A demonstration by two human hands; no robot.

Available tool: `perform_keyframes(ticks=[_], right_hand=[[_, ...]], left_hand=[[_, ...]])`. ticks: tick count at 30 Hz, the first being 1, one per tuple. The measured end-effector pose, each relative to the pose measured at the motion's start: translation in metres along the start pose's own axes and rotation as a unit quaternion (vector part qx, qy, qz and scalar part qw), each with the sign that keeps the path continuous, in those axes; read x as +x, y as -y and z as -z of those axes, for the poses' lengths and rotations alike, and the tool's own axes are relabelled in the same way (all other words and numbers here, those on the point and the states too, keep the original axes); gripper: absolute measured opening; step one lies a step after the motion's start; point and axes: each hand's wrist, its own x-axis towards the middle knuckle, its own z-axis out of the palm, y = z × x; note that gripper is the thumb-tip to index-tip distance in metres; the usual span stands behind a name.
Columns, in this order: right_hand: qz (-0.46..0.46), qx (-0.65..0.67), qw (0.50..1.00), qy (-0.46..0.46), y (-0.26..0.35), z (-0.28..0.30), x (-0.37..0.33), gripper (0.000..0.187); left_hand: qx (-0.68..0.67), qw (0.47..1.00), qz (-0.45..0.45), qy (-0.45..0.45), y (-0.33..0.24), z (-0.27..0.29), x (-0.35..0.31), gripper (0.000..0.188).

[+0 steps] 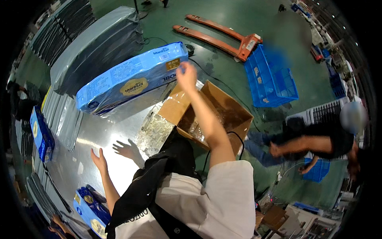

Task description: The person places a blue package of tissue paper into a grey plastic shipping bag, removes the adhesive strip to seal the bag by hand, and stacks the completed package on a metal table.

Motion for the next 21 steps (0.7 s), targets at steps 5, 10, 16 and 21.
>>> perform_keyframes(ticks=[5,10,16,21], right_hand=[[-0.179,-0.034,0.980,0.084,-0.073,-0.006,0.114,0.061],[-0.292,0.183,0.914,0.213,-0.067,-0.049,0.164,0.055],[-0.215,0.369,0.848,0.315,-0.036,-0.064,0.118,0.028],[-0.229,0.537,0.661,0.472,0.001,0.002,-0.010,0.051]], left_hand=[[0.030,0.998,0.032,0.042,-0.038,-0.024,0.001,0.059],[0.009,0.991,0.113,0.073,-0.033,-0.021,-0.011,0.061],[-0.186,0.933,0.286,0.114,-0.046,-0.036,-0.023,0.062],[-0.542,0.723,0.400,0.151,-0.024,-0.087,-0.043,0.065]])
